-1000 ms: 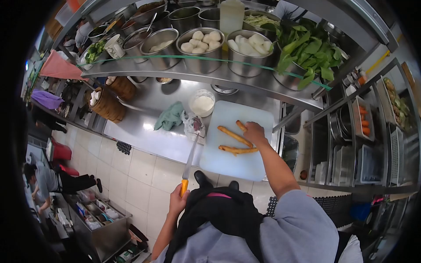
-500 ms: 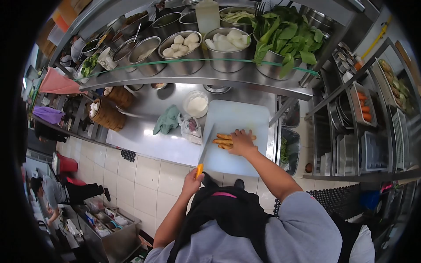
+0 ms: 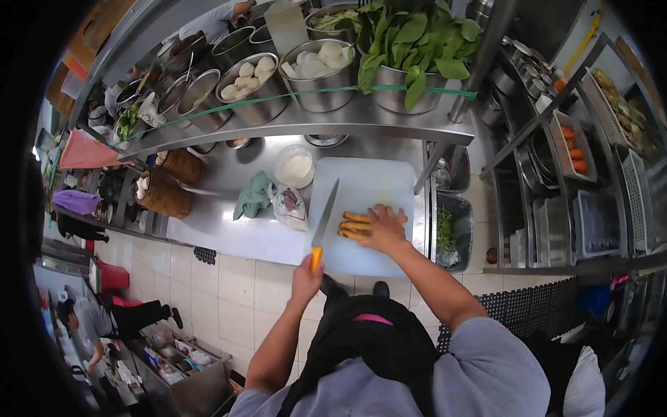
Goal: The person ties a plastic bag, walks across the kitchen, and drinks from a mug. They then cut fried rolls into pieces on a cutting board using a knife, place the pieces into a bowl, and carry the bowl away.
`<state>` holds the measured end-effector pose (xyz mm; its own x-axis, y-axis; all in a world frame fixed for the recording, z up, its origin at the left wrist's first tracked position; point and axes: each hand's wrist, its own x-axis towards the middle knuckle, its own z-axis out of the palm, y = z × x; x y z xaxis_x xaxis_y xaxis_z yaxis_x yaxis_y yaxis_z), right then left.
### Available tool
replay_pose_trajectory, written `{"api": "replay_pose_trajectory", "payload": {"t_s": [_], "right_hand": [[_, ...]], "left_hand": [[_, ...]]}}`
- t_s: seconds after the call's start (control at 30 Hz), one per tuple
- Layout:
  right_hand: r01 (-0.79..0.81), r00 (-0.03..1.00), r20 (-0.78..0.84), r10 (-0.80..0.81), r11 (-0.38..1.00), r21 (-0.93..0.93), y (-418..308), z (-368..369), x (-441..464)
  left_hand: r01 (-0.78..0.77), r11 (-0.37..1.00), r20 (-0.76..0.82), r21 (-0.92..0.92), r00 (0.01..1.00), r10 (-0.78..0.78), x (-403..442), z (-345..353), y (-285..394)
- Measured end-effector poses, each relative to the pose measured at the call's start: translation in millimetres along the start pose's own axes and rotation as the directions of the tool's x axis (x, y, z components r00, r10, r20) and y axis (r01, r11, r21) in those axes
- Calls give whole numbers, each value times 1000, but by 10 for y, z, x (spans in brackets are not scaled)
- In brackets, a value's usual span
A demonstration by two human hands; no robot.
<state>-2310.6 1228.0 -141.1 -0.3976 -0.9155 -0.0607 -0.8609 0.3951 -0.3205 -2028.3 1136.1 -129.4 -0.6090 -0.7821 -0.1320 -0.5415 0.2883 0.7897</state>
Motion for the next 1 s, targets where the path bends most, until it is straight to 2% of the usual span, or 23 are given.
{"api": "replay_pose_trajectory", "payload": {"t_s": [0.03,0.17,0.23,0.27,0.33,0.37,0.4,0.43,0.47,0.5,0.57,0.6,0.63,0.7,0.73,0.77,0.8,0.83,0.87,0.9,0.93,0.97,1.0], "right_hand": [[18,996,-84,-16,999,29,2,-18,-21],[40,988,-155,-22,993,115,-145,-371,-244],[73,966,-258,-3,962,264,-100,-328,-412],[85,959,-284,-2,956,280,-114,-354,-511],[102,950,-313,-6,951,291,-189,-487,-719],[78,952,-307,20,950,303,-244,-560,-829],[49,953,-299,49,948,313,-298,-596,-940],[47,952,-301,50,951,306,-344,-596,-1048],[49,964,-257,66,908,415,-382,-582,-1140],[44,975,-209,77,853,520,-410,-542,-1182],[69,977,-206,52,841,537,-508,-387,-1236],[94,979,-204,26,824,558,-563,-317,-1302],[70,985,-167,50,765,640,-651,-252,-1335],[10,990,-94,102,619,785,-911,-198,-1333],[-114,988,48,146,487,866,-1059,-267,-1323],[-130,987,91,130,338,932,-1067,-61,-1335],[-260,963,253,96,70,963,-1154,-68,-1312],[-267,959,256,126,82,960,-1272,-153,-1239],[-367,902,410,131,-267,891,-1411,-289,-1155],[-414,833,549,70,-579,703,-1490,-357,-1129],[-412,843,538,9,-633,655,-1430,-207,-1151],[-387,828,550,106,-602,698,-1216,8,-1227],[-378,807,559,188,-563,735,-917,170,-1343]], "left_hand": [[-121,968,-97,220,985,145,125,-33,18],[-70,960,-188,270,974,124,574,37,-36],[-83,938,-39,335,994,101,746,-2,28],[-70,940,-56,335,994,94,846,-124,49],[-105,905,-194,411,961,199,1098,-443,68],[-76,913,-279,400,939,200,1322,-655,-38],[-118,885,-406,450,856,320,1541,-867,-124],[-63,882,-496,468,807,321,1787,-1038,-237],[-6,879,-582,477,747,321,1986,-1168,-405],[-10,883,-583,470,747,319,2116,-1223,-718],[-99,743,-368,662,821,437,2292,-1262,-1388],[-118,844,-358,524,868,343,2305,-1360,-1540],[-120,923,-323,365,914,246,2281,-1399,-1639],[63,998,-395,0,917,-58,2006,-1411,-1508],[-45,994,-542,96,836,90,1704,-1365,-1318],[-102,994,-578,23,810,97,1390,-1298,-1135],[-151,988,-542,39,827,148,994,-1213,-786],[-188,981,-462,-43,874,147,637,-1042,-564],[-339,941,-399,13,861,315,295,-792,-358],[-286,957,-221,-55,938,268,-85,-504,-69],[-373,919,20,-126,926,378,-435,-273,147],[-383,896,202,-226,881,427,-665,-186,475],[-371,886,242,-279,865,439,-859,-172,633]]}}
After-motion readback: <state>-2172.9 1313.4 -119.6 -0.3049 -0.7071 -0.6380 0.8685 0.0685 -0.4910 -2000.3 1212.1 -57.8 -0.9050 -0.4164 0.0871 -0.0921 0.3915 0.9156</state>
